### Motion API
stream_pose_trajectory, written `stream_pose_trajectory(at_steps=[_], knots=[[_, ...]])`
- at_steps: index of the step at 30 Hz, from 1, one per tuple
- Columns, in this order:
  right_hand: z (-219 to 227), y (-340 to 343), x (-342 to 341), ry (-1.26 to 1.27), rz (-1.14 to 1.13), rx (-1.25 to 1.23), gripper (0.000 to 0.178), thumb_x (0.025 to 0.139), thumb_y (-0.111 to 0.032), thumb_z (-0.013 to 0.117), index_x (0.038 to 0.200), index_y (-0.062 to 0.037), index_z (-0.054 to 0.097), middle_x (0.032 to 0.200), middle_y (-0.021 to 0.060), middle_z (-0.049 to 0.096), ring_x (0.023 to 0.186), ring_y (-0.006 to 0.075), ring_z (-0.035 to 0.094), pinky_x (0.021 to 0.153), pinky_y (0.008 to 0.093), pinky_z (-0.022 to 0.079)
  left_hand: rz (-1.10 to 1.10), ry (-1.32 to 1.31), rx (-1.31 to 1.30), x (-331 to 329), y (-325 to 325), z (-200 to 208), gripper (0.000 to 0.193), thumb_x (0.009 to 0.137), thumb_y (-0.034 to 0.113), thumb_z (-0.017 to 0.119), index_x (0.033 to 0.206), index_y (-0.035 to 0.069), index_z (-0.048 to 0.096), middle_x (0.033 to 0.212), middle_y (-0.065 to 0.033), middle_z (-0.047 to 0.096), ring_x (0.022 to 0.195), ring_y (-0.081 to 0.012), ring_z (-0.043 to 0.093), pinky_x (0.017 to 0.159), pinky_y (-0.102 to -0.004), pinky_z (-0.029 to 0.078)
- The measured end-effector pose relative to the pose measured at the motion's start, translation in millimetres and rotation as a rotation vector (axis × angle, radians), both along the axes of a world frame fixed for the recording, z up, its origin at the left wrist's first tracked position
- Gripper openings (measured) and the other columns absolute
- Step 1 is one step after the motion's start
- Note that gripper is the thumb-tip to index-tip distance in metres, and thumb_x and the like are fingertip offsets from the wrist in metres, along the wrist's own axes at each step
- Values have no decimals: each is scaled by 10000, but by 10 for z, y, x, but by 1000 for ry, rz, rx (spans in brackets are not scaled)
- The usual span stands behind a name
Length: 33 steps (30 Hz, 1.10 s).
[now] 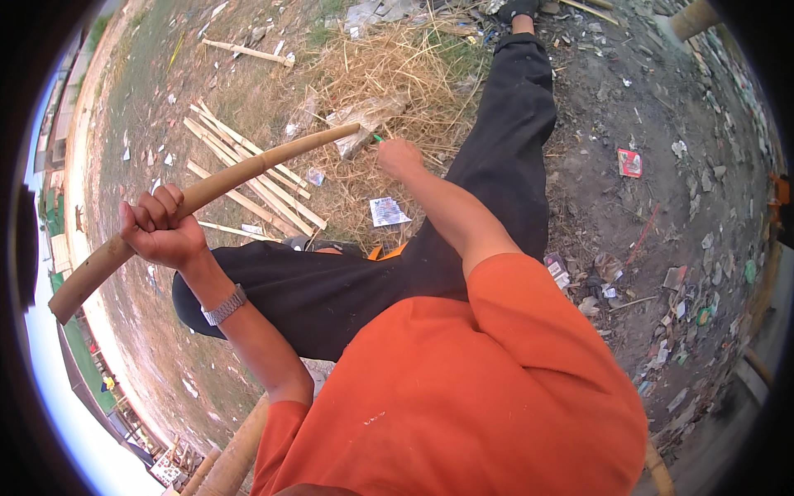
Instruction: The person sits on a small orange stool and uses a green utility knife to shave and smooth a long bamboo pole held between their legs. They rotate the pole and scrape its surface to remove the outer layer, with bamboo shavings accumulating on the ground.
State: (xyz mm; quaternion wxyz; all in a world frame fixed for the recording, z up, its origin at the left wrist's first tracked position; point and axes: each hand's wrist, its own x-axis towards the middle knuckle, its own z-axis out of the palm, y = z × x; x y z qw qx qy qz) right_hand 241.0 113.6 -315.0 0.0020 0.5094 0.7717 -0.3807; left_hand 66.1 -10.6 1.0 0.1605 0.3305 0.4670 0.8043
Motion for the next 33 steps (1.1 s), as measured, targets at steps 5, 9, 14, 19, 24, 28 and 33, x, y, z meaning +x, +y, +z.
stream_pose_trajectory(at_steps=[5,9,14,19,24,28,33], knots=[[91,-41,-197,88,-36,-46,480,952,-338,334,922,18,654,948,251,640,904,395,626,784,491,496,23,-18,5,-13,-41,-32,465,901,258,432,536,178,156,463,29,146,414,-98,155,472,-287,247],[-210,73,-54,-28,11,-13,491,954,-360,322,936,11,644,938,252,639,892,404,623,801,492,488,-191,34,32,-21,-50,-58,471,908,264,418,526,169,161,458,27,158,410,-106,158,476,-299,254],[17,44,-99,76,-102,8,506,963,-383,293,949,4,618,896,237,639,868,406,622,799,497,484,-276,59,43,-22,-78,-61,461,904,241,406,517,157,170,455,22,176,403,-109,161,459,-310,245],[69,-31,-142,132,-34,0,498,965,-390,301,917,1,605,849,272,624,851,425,611,770,519,479,-538,127,101,-103,-174,-109,438,895,205,383,507,145,187,451,17,184,393,-109,165,447,-307,228],[-72,-118,-137,109,-62,168,488,963,-397,320,915,4,593,814,270,628,829,433,619,744,515,490,-583,150,106,-122,-144,-123,438,890,203,386,502,139,192,451,14,185,388,-113,173,443,-308,224],[-405,-160,30,0,-267,-1,480,962,-401,324,946,9,572,801,265,630,796,438,628,726,501,505,-494,175,42,-68,-143,-51,445,887,219,399,506,141,184,447,15,188,391,-112,172,450,-307,228],[-432,-222,-12,24,-170,-51,486,965,-411,310,1023,20,528,919,305,603,878,470,596,769,530,483,-342,96,47,-236,-177,-114,445,891,212,401,513,148,177,442,18,186,395,-106,162,450,-306,230]])
